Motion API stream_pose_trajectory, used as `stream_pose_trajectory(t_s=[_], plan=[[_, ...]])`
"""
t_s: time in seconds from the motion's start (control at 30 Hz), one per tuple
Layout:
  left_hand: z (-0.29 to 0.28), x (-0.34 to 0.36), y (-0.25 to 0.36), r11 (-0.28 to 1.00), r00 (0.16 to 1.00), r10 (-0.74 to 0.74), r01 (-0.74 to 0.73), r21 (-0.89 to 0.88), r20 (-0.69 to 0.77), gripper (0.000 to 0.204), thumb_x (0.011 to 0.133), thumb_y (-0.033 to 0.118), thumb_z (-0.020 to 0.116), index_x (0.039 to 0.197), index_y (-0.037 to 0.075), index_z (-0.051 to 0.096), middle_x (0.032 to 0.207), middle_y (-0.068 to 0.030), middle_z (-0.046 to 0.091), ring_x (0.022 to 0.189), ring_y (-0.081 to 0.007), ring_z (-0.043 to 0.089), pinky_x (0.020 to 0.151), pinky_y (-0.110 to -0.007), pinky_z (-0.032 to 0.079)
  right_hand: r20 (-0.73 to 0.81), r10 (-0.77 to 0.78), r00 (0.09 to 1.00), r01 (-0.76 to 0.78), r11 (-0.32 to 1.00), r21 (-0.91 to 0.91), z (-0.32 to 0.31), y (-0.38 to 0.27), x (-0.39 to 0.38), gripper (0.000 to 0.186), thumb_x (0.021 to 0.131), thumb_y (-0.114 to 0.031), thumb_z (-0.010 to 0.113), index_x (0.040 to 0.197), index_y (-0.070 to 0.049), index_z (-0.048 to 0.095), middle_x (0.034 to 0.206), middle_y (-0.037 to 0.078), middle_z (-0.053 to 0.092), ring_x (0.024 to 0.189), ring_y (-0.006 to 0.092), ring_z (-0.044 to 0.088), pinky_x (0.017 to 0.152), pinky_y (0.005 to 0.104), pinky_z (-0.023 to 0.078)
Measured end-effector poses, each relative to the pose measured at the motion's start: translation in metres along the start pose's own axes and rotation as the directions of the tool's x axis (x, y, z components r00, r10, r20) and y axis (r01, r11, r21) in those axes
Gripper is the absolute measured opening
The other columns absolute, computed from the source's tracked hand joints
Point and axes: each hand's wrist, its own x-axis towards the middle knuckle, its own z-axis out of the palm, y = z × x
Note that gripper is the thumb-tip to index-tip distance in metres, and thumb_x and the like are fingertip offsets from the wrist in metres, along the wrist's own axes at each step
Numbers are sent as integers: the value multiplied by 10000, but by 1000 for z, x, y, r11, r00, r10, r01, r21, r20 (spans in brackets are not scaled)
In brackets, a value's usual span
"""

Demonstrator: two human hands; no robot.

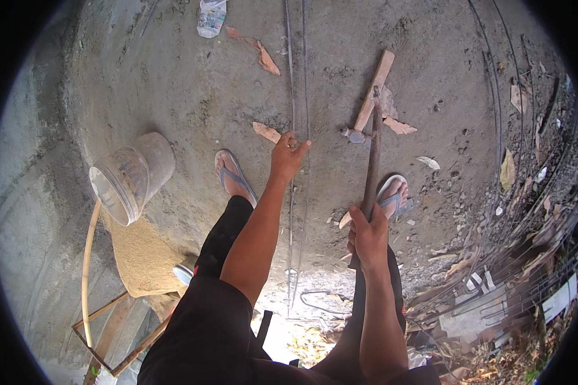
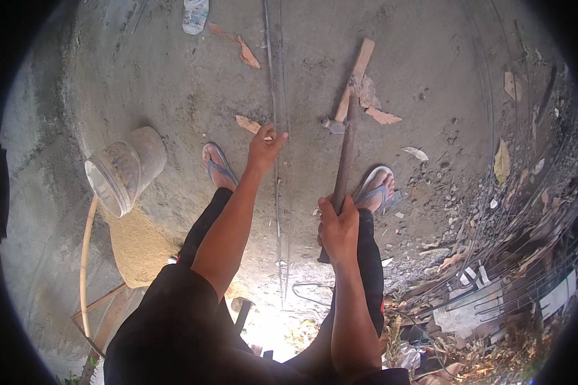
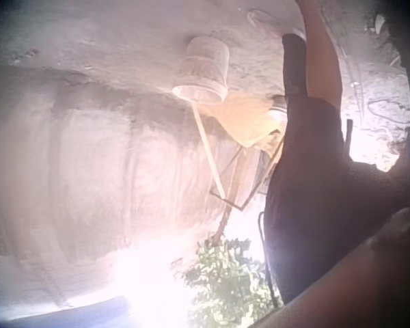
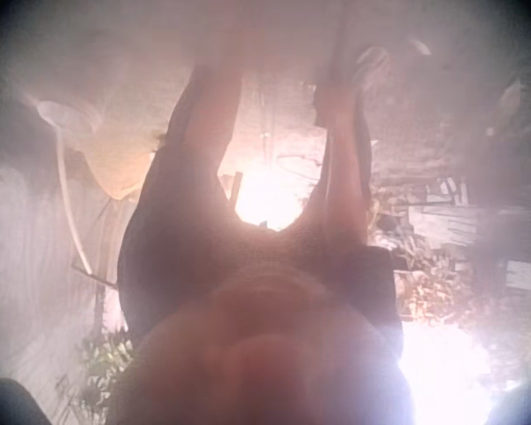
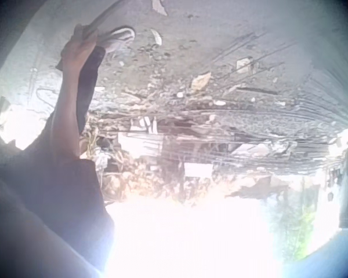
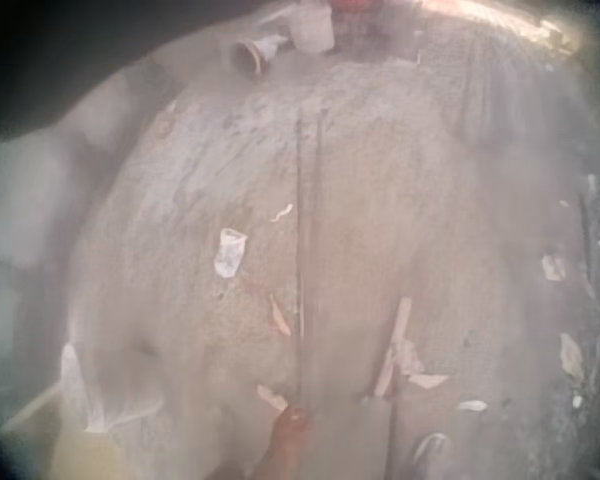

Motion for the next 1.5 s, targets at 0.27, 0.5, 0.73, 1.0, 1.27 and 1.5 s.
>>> stream_pose_trajectory(t_s=[0.27, 0.5, 0.73, 1.0, 1.27, 1.5], plan=[[45, -147, -109, 902, 948, -288, 220, 371, 138, 622, 866, 400, 844, 1288, 2, 618, 1254, -229, 684, 1158, -393, 676, 968, -488, 540, 18, 124, 992, -124, 992, 25, 2, 3, 9, 160, 1019, -174, 668, 996, -73, 547, 644, -44, 461, 437, 47, 415, 370, 259, 315], [97, -83, -102, 886, 967, -255, 236, 398, -5, 463, 866, 362, 832, 1178, 61, 669, 1153, -180, 708, 1073, -415, 687, 881, -522, 552, -28, 135, 990, -137, 987, -85, 4, 5, 15, 157, 1017, -165, 668, 1006, -67, 546, 644, -47, 456, 436, 46, 412, 370, 256, 306], [80, -80, -89, 872, 977, -205, 157, 464, 54, 268, 936, 273, 762, 1097, 63, 720, 919, -194, 757, 891, -434, 730, 779, -526, 569, 7, 15, 1000, -11, 920, -393, 9, 13, 16, 183, 1017, -170, 654, 1053, -18, 557, 646, 12, 496, 478, 116, 482, 466, 331, 394], [0, -92, -109, 989, 958, -136, 115, 96, 251, 217, 981, 191, 723, 1095, 8, 739, 942, -211, 772, 862, -366, 759, 726, -451, 567, 202, 25, 979, 144, 613, -777, 27, 5, -45, 303, 1038, -230, 631, 1165, 23, 524, 746, 253, 665, 707, 431, 712, 639, 490, 509], [-12, -86, -124, 992, 938, -83, 45, 121, 337, 185, 1008, 169, 698, 1067, 0, 743, 917, -191, 773, 787, -311, 750, 702, -448, 556, 146, 263, 954, 58, 314, -948, 59, 13, -54, 327, 1052, -219, 603, 1236, 16, 468, 814, 325, 690, 824, 523, 696, 710, 589, 540], [-11, -85, -141, 997, 923, -70, 60, 38, 379, 181, 989, 192, 721, 1038, 19, 740, 880, -221, 736, 761, -381, 713, 716, -473, 534, 171, 223, 960, 84, 355, -931, 79, -2, -53, 313, 1048, -207, 597, 1208, 30, 471, 775, 313, 677, 732, 506, 691, 657, 578, 536]])
